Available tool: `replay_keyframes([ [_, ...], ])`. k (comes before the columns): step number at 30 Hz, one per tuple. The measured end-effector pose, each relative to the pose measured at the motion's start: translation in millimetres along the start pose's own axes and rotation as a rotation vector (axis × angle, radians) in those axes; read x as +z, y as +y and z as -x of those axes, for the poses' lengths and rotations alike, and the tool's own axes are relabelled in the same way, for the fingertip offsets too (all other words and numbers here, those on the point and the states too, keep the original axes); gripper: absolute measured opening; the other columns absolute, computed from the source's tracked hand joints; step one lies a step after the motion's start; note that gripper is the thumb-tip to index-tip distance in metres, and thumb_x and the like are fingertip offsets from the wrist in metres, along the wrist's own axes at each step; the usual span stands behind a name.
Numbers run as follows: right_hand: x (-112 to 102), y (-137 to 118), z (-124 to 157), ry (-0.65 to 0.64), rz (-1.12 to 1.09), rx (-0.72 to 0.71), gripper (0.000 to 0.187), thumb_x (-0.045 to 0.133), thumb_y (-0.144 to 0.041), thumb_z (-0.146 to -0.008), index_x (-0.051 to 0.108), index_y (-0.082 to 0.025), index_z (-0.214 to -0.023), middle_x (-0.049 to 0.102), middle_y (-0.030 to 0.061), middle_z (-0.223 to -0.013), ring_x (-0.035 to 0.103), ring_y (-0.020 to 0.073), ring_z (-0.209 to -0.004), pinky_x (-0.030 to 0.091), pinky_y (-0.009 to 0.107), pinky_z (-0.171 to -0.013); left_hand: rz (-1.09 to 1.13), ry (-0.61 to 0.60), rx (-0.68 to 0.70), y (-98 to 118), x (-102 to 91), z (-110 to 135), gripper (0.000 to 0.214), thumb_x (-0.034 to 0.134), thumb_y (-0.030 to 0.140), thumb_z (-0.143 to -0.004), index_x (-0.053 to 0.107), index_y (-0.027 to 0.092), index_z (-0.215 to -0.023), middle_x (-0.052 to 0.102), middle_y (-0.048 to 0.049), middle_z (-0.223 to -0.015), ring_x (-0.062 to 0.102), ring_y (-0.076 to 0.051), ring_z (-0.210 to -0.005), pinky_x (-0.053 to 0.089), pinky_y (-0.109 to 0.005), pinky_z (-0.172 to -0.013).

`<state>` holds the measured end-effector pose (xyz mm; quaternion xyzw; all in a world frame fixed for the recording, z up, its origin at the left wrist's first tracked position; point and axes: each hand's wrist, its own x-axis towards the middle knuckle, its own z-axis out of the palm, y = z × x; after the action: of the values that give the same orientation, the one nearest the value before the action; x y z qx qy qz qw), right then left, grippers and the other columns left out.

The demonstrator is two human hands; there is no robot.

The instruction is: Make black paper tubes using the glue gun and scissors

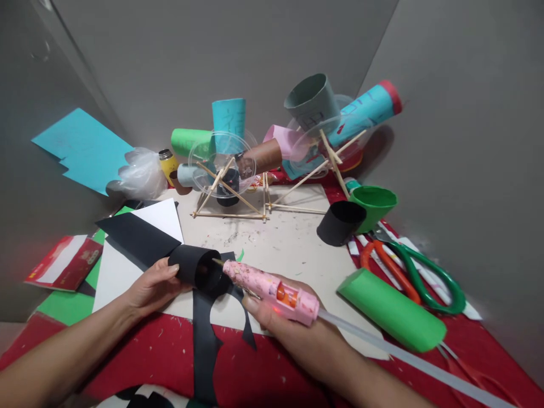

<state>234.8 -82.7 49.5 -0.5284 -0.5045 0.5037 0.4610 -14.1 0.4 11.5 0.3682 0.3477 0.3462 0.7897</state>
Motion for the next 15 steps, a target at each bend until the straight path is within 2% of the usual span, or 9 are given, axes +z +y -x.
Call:
replay_keyframes([
  [2, -1.2, 1.8, -1.4, -0.037, 0.023, -0.010, 0.032, 0.065, -0.044, -0.082, 0.073, -0.028, -0.109, 0.071, 0.0027, -0.114, 0.063, 0.0268, -0.110, 0.051, 0.035, -0.096, -0.032, -0.021, 0.007, -0.9, -0.1, 0.4, 0.026, 0.076, 0.030, -0.072, 0.075, 0.011, -0.090, 0.075, -0.0119, -0.089, 0.068, -0.022, -0.084, 0.048, -0.038, -0.089],
  [5, -4.0, 4.9, -1.5, -0.041, 0.129, 0.026, 0.038, 0.060, -0.050, -0.083, 0.073, -0.026, -0.111, 0.076, 0.0041, -0.091, 0.069, 0.0286, -0.094, 0.059, 0.036, -0.078, -0.070, -0.069, 0.027, -1.3, 0.9, 0.8, 0.029, 0.075, 0.032, -0.073, 0.075, 0.010, -0.093, 0.075, -0.0122, -0.088, 0.069, -0.023, -0.085, 0.048, -0.038, -0.089],
  [7, -5.1, 6.0, -0.4, 0.001, 0.170, 0.057, 0.040, 0.059, -0.052, -0.084, 0.073, -0.026, -0.111, 0.075, 0.0034, -0.077, 0.071, 0.0273, -0.081, 0.060, 0.032, -0.064, -0.082, -0.077, 0.036, -1.4, 1.7, 1.0, 0.030, 0.075, 0.032, -0.074, 0.075, 0.011, -0.094, 0.075, -0.0118, -0.089, 0.069, -0.023, -0.086, 0.048, -0.039, -0.090],
  [9, -4.8, 6.0, 0.5, 0.025, 0.179, 0.070, 0.041, 0.059, -0.053, -0.084, 0.073, -0.025, -0.111, 0.073, 0.0030, -0.072, 0.070, 0.0259, -0.074, 0.059, 0.030, -0.058, -0.082, -0.077, 0.041, -1.5, 1.9, 1.2, 0.028, 0.075, 0.032, -0.074, 0.075, 0.012, -0.093, 0.075, -0.0111, -0.089, 0.069, -0.023, -0.086, 0.048, -0.039, -0.090],
  [12, -2.4, 4.9, 0.3, 0.017, 0.146, 0.071, 0.041, 0.060, -0.050, -0.083, 0.073, -0.025, -0.113, 0.075, 0.0035, -0.080, 0.070, 0.0259, -0.077, 0.059, 0.030, -0.059, -0.079, -0.079, 0.042, -1.8, 1.3, 1.2, 0.026, 0.075, 0.032, -0.074, 0.075, 0.012, -0.092, 0.075, -0.0108, -0.089, 0.069, -0.023, -0.085, 0.048, -0.039, -0.089],
  [15, 0.4, 3.4, -0.9, 0.025, 0.054, 0.030, 0.036, 0.062, -0.047, -0.083, 0.073, -0.028, -0.111, 0.074, 0.0029, -0.106, 0.069, 0.0270, -0.096, 0.060, 0.032, -0.076, -0.079, -0.077, 0.039, -1.7, 1.1, 1.2, 0.027, 0.075, 0.032, -0.074, 0.075, 0.012, -0.092, 0.075, -0.0110, -0.088, 0.069, -0.022, -0.084, 0.048, -0.038, -0.089],
])
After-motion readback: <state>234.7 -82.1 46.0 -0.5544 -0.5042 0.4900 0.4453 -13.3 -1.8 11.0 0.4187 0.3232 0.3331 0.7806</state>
